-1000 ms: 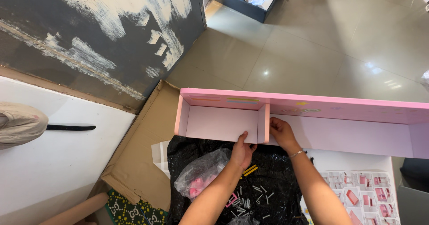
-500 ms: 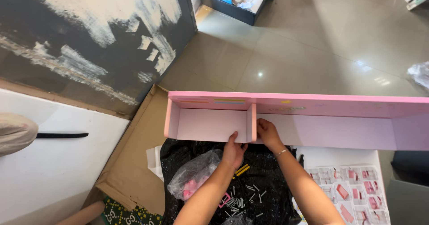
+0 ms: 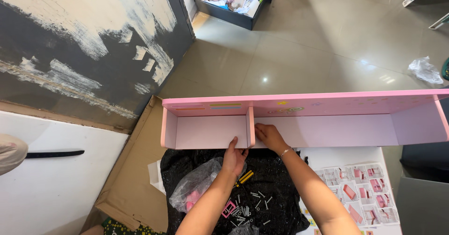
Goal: The person assembles a pink plastic storage unit by attaching side panels and shelves using screws and a screwdriver. They align the parts, insert screws, and tighten them to secure the structure.
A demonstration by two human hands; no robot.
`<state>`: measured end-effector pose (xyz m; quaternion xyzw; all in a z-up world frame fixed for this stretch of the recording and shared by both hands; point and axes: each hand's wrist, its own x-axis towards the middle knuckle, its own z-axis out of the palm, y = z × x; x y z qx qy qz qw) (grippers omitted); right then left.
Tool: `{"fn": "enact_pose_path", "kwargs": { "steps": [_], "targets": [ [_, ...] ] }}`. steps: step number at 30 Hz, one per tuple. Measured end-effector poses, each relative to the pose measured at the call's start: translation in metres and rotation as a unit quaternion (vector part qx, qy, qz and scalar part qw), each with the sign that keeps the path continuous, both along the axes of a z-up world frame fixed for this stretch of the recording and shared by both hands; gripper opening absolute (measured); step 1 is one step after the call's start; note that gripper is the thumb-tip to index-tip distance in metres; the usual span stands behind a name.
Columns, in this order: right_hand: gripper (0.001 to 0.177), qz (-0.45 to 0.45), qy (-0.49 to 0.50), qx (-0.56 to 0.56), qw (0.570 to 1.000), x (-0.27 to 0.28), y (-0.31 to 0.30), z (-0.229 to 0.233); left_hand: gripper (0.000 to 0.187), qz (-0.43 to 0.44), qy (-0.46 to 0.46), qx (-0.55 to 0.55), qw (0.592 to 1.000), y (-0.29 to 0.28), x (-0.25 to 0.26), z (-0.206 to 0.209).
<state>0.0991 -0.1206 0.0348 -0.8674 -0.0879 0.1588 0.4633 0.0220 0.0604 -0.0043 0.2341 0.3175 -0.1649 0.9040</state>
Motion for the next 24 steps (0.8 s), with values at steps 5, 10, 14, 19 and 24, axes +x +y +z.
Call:
{"fn": "enact_pose_path", "kwargs": {
  "steps": [5,10,14,19,24],
  "targets": [
    [0.042,-0.021,0.216,0.102,0.971,0.010,0.000,0.002,0.043,-0.001,-0.001,-0.007,1.000,0.000,-0.004,-0.007],
    [0.021,0.046,-0.100,-0.054,0.992,-0.009,-0.001,0.027,0.041,-0.015,0.031,0.005,0.999,0.005,-0.013,-0.009],
    [0.023,0.024,-0.056,-0.084,0.995,-0.009,0.000,0.018,0.037,-0.030,0.040,0.068,0.996,0.026,-0.028,-0.015],
    [0.040,-0.053,0.207,0.128,0.968,0.007,-0.004,-0.030,0.024,-0.052,-0.037,0.314,0.947,0.039,-0.072,-0.017],
    [0.043,-0.111,0.229,0.192,0.948,0.002,-0.011,-0.050,0.010,-0.129,-0.260,0.573,0.766,0.035,-0.134,0.013]
  ]
}}
